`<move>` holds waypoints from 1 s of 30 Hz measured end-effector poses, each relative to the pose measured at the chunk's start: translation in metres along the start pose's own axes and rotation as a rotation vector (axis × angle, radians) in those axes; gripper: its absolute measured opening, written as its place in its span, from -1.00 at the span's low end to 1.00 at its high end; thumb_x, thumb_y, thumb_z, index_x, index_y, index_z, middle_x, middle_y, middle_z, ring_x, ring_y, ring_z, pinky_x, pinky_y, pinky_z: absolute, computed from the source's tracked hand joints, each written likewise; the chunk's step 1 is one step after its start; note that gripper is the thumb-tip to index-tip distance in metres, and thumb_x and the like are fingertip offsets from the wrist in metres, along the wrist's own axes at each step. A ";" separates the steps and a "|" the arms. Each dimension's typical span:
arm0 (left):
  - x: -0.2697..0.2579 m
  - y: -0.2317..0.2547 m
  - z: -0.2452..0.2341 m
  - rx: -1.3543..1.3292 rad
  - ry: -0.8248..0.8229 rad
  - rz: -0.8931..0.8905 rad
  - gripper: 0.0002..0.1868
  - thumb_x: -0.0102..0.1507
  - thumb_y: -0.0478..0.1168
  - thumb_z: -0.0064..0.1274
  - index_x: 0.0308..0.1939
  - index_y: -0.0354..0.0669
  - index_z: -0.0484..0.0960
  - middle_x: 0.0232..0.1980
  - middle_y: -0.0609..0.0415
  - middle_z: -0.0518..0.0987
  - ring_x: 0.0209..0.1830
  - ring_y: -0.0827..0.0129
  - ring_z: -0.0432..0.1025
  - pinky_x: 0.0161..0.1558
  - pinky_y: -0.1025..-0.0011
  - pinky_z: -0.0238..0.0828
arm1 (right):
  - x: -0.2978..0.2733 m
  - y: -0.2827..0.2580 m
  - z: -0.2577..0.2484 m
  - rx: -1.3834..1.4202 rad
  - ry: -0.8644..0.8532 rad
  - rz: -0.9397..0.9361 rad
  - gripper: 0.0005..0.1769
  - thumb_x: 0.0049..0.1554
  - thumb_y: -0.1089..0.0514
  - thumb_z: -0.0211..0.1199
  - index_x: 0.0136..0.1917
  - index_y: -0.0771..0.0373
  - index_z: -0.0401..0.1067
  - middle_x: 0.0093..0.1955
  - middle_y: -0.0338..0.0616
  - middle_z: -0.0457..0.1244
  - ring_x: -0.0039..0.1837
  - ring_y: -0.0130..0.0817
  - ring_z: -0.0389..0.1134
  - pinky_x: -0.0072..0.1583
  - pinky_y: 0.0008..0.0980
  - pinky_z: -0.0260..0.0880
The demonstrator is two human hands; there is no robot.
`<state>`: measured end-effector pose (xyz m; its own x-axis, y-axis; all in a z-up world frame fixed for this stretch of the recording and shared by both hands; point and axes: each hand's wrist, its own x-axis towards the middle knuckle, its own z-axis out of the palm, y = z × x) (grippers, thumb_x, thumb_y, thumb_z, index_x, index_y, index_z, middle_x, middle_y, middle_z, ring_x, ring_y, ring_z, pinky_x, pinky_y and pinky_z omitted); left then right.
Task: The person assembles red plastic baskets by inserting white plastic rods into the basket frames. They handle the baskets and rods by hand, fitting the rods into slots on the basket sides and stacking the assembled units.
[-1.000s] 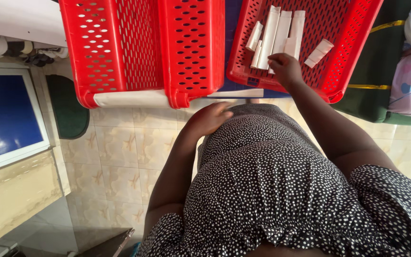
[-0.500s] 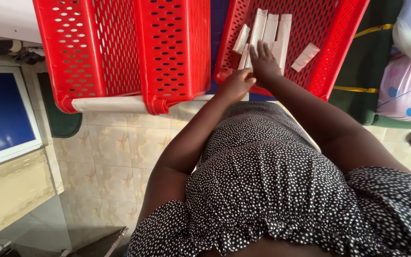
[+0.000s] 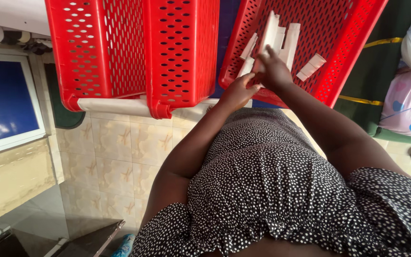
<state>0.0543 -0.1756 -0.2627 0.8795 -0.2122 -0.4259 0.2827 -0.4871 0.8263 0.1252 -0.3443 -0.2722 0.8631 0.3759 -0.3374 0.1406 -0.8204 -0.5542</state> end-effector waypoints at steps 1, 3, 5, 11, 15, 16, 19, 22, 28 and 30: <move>0.001 -0.003 0.000 -0.020 0.029 0.022 -0.29 0.32 0.04 0.10 0.43 -0.31 0.35 0.33 -0.27 0.51 0.34 0.10 0.44 0.30 0.25 0.35 | -0.003 -0.002 -0.005 0.200 0.052 0.157 -0.33 0.11 0.16 0.30 0.49 0.08 0.31 0.53 0.28 0.03 0.36 0.25 0.29 0.26 0.01 0.42; 0.004 -0.010 -0.002 -0.063 0.088 0.068 -0.31 0.35 0.04 0.10 0.44 -0.30 0.36 0.34 -0.26 0.54 0.34 0.12 0.47 0.31 0.27 0.39 | -0.011 0.003 -0.014 0.598 0.155 0.471 -0.36 0.24 0.30 0.06 0.58 0.02 0.30 0.26 0.46 0.30 0.23 0.32 0.38 0.22 0.09 0.45; 0.009 -0.012 -0.004 -0.179 0.106 0.028 -0.22 0.32 0.03 0.11 0.50 -0.29 0.22 0.36 -0.27 0.47 0.30 0.10 0.46 0.26 0.25 0.42 | -0.025 0.020 -0.024 1.258 0.213 0.212 -0.46 0.21 0.16 0.11 0.47 0.15 0.32 0.28 0.26 0.30 0.31 0.20 0.38 0.32 0.10 0.48; 0.003 0.018 -0.018 -0.641 0.183 0.142 -0.15 0.33 -0.01 0.14 0.56 -0.22 0.07 0.29 -0.20 0.43 0.21 0.21 0.45 0.14 0.25 0.51 | -0.080 0.095 -0.051 2.214 -0.045 -0.126 -0.41 0.30 -0.05 0.14 0.47 0.35 0.31 0.34 0.17 0.31 0.40 0.19 0.33 0.39 0.02 0.43; -0.030 0.045 -0.037 -0.833 0.031 0.302 -0.54 0.50 -0.07 0.06 0.31 -0.40 0.50 -0.02 -0.11 0.65 -0.07 0.28 0.58 -0.02 0.26 0.63 | -0.106 0.095 -0.055 2.250 -0.239 -0.329 -0.48 0.31 -0.03 0.10 0.35 0.42 0.33 0.34 0.30 0.31 0.34 0.27 0.37 0.37 -0.04 0.45; -0.039 0.052 -0.040 -0.809 0.038 0.362 -0.58 0.49 -0.09 0.04 0.27 -0.36 0.51 -0.03 -0.05 0.66 -0.06 0.35 0.58 0.00 0.31 0.62 | -0.110 0.089 -0.057 2.246 -0.259 -0.364 -0.46 0.29 -0.04 0.11 0.34 0.44 0.34 0.33 0.32 0.32 0.31 0.27 0.38 0.36 -0.02 0.46; -0.079 0.066 -0.052 -0.633 0.068 0.465 -0.71 0.45 -0.14 0.04 0.13 -0.28 0.57 -0.09 0.09 0.68 -0.10 0.49 0.59 -0.02 0.42 0.60 | -0.125 0.063 -0.058 2.276 -0.329 -0.448 -0.33 0.22 -0.09 0.13 0.36 0.50 0.38 0.30 0.40 0.33 0.22 0.32 0.41 0.30 0.06 0.50; -0.128 0.067 -0.073 -0.379 0.095 0.436 -0.78 0.42 -0.19 0.11 0.00 -0.30 0.65 -0.19 0.08 0.71 -0.20 0.51 0.58 -0.13 0.47 0.56 | -0.135 0.043 -0.058 2.081 -0.339 -0.617 -0.14 0.19 -0.30 0.27 0.45 0.45 0.38 0.19 0.38 0.38 0.16 0.21 0.47 0.25 0.03 0.52; -0.202 0.060 -0.105 -0.116 0.170 0.497 -0.75 0.34 -0.23 0.22 0.03 -0.32 0.66 -0.28 0.01 0.70 -0.32 0.44 0.60 -0.25 0.45 0.51 | -0.155 0.012 -0.053 1.708 -0.048 -0.316 -0.70 0.31 0.17 0.34 0.19 0.37 0.36 0.05 0.12 0.30 0.00 0.03 0.44 -0.07 -0.15 0.50; -0.218 0.058 -0.115 -0.006 0.272 0.558 -0.68 0.34 -0.24 0.22 0.13 -0.31 0.62 -0.25 -0.01 0.68 -0.32 0.38 0.62 -0.27 0.44 0.54 | -0.160 -0.011 -0.046 1.741 0.019 -0.286 -0.77 0.33 0.22 0.32 0.15 0.36 0.34 0.06 0.10 0.30 -0.04 0.02 0.44 -0.14 -0.20 0.48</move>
<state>-0.0772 -0.0603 -0.0799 0.9611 -0.2095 0.1797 -0.2467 -0.3600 0.8997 0.0076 -0.4154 -0.1773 0.9131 0.3973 -0.0922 -0.3473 0.6391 -0.6863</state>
